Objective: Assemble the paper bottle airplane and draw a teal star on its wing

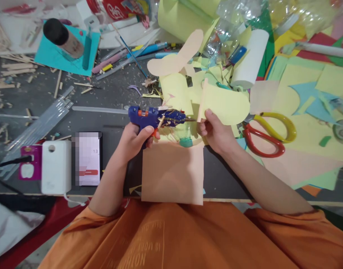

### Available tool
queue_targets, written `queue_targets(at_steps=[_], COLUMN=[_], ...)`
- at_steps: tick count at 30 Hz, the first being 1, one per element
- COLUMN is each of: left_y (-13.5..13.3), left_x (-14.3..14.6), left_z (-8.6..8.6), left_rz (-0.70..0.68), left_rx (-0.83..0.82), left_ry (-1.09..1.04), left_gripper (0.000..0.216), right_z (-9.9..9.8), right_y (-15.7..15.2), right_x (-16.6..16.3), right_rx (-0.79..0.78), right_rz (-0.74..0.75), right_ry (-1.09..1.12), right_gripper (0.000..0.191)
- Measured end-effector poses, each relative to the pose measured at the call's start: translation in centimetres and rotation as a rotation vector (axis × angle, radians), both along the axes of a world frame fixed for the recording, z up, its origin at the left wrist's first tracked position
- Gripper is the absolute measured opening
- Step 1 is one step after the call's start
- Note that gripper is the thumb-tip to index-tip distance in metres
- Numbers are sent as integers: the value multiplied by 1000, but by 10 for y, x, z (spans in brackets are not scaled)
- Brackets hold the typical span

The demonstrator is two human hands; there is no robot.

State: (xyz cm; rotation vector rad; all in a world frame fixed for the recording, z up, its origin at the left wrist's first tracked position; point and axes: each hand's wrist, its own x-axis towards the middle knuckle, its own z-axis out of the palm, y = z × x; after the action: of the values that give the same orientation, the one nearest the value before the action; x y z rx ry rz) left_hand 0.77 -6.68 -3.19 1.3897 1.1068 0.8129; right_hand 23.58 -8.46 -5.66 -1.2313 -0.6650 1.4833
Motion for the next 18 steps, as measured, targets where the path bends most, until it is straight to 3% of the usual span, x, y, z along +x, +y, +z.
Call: queue_targets(at_steps=[18], left_y=[1], left_x=[-2], left_z=[-4], left_rz=[-36], left_rx=[24], left_ry=[50], left_gripper=[62], right_z=[2], right_y=[-1], right_x=[-1], right_rx=[-1], right_rz=[20], right_ry=[4], right_gripper=[59])
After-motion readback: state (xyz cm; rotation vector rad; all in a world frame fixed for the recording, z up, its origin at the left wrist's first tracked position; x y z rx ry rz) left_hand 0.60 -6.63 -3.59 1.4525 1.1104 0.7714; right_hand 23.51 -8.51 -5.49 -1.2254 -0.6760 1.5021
